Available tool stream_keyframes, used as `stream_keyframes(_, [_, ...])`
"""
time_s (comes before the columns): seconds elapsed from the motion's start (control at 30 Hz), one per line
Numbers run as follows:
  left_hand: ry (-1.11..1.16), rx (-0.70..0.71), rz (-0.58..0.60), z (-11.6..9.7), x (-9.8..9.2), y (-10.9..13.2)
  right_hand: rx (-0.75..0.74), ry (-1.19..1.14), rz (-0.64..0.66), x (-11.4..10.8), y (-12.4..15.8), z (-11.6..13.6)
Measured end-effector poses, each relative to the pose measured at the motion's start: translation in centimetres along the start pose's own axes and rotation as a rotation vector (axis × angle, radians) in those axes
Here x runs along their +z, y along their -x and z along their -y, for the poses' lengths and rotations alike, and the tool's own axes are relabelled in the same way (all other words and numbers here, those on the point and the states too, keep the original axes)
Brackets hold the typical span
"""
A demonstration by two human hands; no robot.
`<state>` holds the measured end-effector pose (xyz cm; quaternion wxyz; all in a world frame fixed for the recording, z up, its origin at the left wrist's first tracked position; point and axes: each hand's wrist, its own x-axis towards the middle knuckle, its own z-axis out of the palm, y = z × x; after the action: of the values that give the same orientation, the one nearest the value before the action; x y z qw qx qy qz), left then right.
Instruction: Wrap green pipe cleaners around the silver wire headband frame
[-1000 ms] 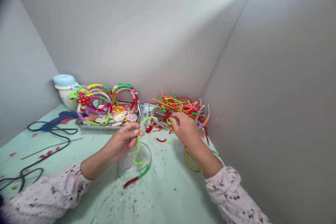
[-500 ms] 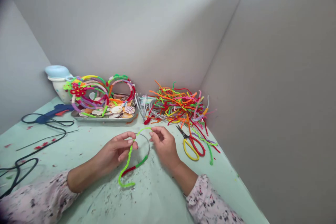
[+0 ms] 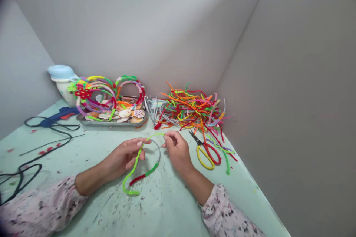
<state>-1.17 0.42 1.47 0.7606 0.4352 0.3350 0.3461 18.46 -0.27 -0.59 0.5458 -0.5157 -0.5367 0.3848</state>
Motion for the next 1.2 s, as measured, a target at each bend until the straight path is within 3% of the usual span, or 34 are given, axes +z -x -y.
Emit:
stream_keyframes(0.23, [-0.001, 0.024, 0.042, 0.19, 0.11, 0.0, -0.108, 0.065, 0.069, 0.25, 0.77, 0.35])
stream_keyframes(0.37, [0.061, 0.005, 0.068, 0.22, -0.02, -0.03, -0.044, -0.004, 0.089, 0.3, 0.62, 0.51])
stream_keyframes(0.5, [0.056, 0.027, 0.048, 0.48, -0.07, -0.11, 0.084, -0.082, 0.237, 0.32, 0.32, 0.59])
stream_keyframes(0.67, [0.016, 0.054, 0.045, 0.72, -0.06, -0.24, 0.067, -0.053, 0.343, 0.47, 0.61, 0.66])
stream_keyframes(1.03, [-0.098, -0.021, 0.044, 0.54, 0.3, 0.02, 0.081, -0.075, 0.106, 0.67, 0.15, 0.42])
stream_keyframes(1.2, [-0.12, -0.03, 0.055, 0.6, 0.28, 0.06, 0.125, 0.029, 0.104, 0.81, 0.23, 0.31])
